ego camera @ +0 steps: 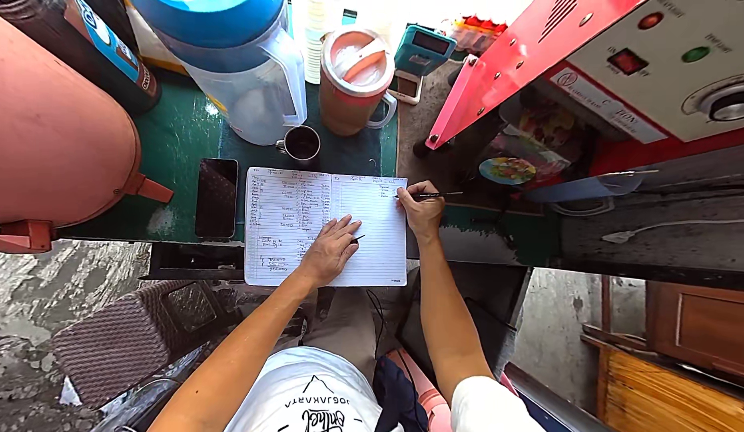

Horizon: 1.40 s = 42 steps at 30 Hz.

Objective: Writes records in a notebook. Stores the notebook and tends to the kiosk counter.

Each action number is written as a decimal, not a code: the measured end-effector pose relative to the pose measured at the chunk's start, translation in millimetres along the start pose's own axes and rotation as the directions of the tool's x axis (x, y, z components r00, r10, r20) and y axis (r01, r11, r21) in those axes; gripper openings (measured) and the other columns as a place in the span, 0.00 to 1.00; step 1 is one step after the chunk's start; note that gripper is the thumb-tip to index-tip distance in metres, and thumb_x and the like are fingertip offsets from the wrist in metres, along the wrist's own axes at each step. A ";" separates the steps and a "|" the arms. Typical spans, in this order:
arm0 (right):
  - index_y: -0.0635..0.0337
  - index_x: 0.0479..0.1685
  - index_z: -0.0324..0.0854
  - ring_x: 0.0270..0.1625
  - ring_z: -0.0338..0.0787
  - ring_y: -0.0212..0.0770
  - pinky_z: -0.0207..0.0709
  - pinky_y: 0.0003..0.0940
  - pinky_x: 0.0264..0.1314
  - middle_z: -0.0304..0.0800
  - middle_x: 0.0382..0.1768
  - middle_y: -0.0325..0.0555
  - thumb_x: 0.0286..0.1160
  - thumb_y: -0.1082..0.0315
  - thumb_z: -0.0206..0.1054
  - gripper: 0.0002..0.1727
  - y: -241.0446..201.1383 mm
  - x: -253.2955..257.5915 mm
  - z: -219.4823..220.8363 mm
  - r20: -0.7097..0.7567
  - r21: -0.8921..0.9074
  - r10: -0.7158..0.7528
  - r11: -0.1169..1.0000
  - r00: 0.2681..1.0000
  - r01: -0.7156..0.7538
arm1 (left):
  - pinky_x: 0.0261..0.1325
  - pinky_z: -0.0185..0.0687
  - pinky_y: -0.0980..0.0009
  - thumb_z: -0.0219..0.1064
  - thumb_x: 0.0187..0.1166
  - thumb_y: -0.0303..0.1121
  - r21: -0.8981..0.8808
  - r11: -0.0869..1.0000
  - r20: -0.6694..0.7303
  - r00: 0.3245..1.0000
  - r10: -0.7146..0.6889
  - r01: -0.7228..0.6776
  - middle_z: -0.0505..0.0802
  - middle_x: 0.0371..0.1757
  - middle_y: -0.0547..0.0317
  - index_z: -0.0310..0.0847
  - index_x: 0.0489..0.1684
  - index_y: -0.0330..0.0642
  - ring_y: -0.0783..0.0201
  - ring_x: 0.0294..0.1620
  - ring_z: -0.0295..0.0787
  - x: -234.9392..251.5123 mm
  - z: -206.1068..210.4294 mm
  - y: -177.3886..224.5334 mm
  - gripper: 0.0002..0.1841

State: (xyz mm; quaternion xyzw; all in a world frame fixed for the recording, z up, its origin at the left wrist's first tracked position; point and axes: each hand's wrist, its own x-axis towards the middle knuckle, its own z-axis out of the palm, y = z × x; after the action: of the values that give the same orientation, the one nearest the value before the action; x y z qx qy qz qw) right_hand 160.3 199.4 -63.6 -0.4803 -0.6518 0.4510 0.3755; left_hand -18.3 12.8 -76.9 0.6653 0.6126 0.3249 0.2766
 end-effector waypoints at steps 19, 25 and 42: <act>0.56 0.39 0.79 0.26 0.92 0.32 0.90 0.28 0.30 0.92 0.28 0.38 0.73 0.66 0.78 0.10 -9.4 -3.4 11.7 0.154 0.066 0.002 0.998 0.988 -0.012 | 0.95 0.45 0.53 0.45 0.96 0.42 0.001 1.000 -0.010 1.000 0.002 -0.002 0.81 0.83 0.55 0.88 0.51 0.35 0.58 0.92 0.60 -0.1 -0.4 -0.1 0.25; 0.57 0.41 0.79 0.26 0.91 0.32 0.89 0.27 0.30 0.91 0.28 0.39 0.74 0.68 0.76 0.09 -8.7 -7.0 15.9 0.134 0.035 0.019 0.999 0.991 -0.024 | 0.95 0.44 0.53 0.45 0.95 0.42 0.002 1.000 0.007 1.000 0.005 -0.005 0.80 0.83 0.55 0.88 0.50 0.36 0.58 0.93 0.59 -0.7 -1.3 0.1 0.25; 0.55 0.41 0.79 0.23 0.91 0.35 0.89 0.30 0.27 0.92 0.25 0.39 0.73 0.69 0.77 0.09 -0.6 -4.3 10.5 0.021 0.169 0.047 0.984 0.999 -0.050 | 0.95 0.44 0.53 0.42 0.96 0.44 -0.055 0.998 0.016 1.000 -0.013 0.014 0.81 0.83 0.55 0.88 0.52 0.36 0.59 0.92 0.60 1.5 -4.8 -3.1 0.26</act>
State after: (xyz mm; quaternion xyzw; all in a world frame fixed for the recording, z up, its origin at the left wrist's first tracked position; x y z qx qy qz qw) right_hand 151.6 192.8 -66.6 -0.4587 -0.6023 0.5179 0.3984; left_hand -23.9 14.4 -76.1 0.6559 0.6056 0.3345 0.3019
